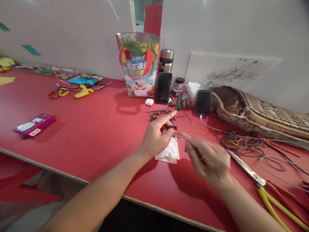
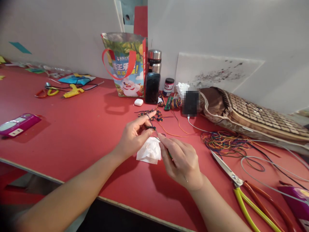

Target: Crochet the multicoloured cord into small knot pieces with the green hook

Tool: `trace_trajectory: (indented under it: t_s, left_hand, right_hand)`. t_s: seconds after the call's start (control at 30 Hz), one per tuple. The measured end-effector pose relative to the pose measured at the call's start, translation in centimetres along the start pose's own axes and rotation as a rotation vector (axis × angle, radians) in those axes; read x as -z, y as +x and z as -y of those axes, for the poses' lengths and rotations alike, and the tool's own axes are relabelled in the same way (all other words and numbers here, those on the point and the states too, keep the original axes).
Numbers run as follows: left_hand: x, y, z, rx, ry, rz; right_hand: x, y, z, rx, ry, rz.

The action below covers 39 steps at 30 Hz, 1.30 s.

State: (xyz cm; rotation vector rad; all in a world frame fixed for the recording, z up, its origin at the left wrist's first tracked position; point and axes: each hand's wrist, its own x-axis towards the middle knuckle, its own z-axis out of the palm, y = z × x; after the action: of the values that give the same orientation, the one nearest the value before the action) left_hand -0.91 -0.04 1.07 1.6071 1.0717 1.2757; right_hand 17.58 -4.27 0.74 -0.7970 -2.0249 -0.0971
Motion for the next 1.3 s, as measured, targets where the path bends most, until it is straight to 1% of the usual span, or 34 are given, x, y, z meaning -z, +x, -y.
trace_trajectory:
  t_s: [0.17, 0.2, 0.27, 0.4, 0.47, 0.5, 0.57, 0.63, 0.67, 0.73, 0.8, 0.87, 0.93, 1.0, 1.13, 1.2, 1.3]
  left_hand:
    - [0.0, 0.3, 0.7, -0.089, 0.058, -0.003]
    - [0.1, 0.3, 0.7, -0.114, 0.072, -0.002]
    - [0.2, 0.3, 0.8, -0.162, 0.106, 0.008]
    - [0.6, 0.4, 0.7, -0.216, 0.126, 0.087]
    - [0.9, 0.4, 0.5, -0.213, 0.118, 0.15]
    - [1.0, 0.5, 0.3, -0.207, 0.113, 0.187]
    - [1.4, 0.6, -0.1, -0.17, 0.083, 0.282]
    - [1.6, 0.8, -0.5, -0.109, -0.025, 0.352]
    - [1.7, 0.8, -0.6, -0.07, -0.112, 0.39]
    - [1.8, 0.9, -0.7, 0.015, -0.289, 0.445]
    - [1.8, 0.8, -0.6, 0.093, -0.441, 0.467]
    - [1.7, 0.7, -0.5, 0.149, -0.544, 0.471]
    - [1.6, 0.6, -0.5, 0.175, -0.612, 0.475]
    - [1.5, 0.5, -0.5, 0.193, -0.648, 0.464]
    - [1.4, 0.6, -0.5, 0.238, -0.642, 0.363]
    - [1.4, 0.7, -0.3, 0.262, -0.64, 0.315]
    - [1.4, 0.7, -0.2, 0.294, -0.657, 0.283]
  right_hand:
    - [0.2, 0.1, 0.1, -0.004, 0.009, -0.002]
    - [0.2, 0.1, 0.1, -0.024, 0.023, 0.003]
    - [0.5, 0.0, 0.0, -0.108, 0.072, 0.02]
    - [1.3, 0.1, -0.3, -0.383, 0.256, 0.039]
    - [1.8, 0.4, -0.4, -0.555, 0.402, 0.068]
    - [2.1, 0.7, -0.5, -0.687, 0.479, 0.074]
    - [2.7, 1.3, -0.7, -0.946, 0.657, 0.063]
    - [3.3, 1.7, -1.2, -1.111, 0.823, 0.089]
    - [3.5, 1.9, -1.5, -1.156, 0.899, 0.111]
    - [3.7, 1.9, -2.2, -1.175, 1.052, 0.138]
    - [3.8, 1.8, -2.9, -1.168, 1.168, 0.16]
    - [3.7, 1.7, -3.4, -1.163, 1.231, 0.176]
    - [3.5, 1.6, -3.6, -1.15, 1.273, 0.178]
    - [3.4, 1.7, -3.6, -1.123, 1.304, 0.162]
    - [3.1, 1.9, -3.2, -1.06, 1.311, 0.119]
    - [3.0, 2.0, -2.9, -1.043, 1.298, 0.088]
    - [2.8, 2.1, -2.5, -1.037, 1.277, 0.042]
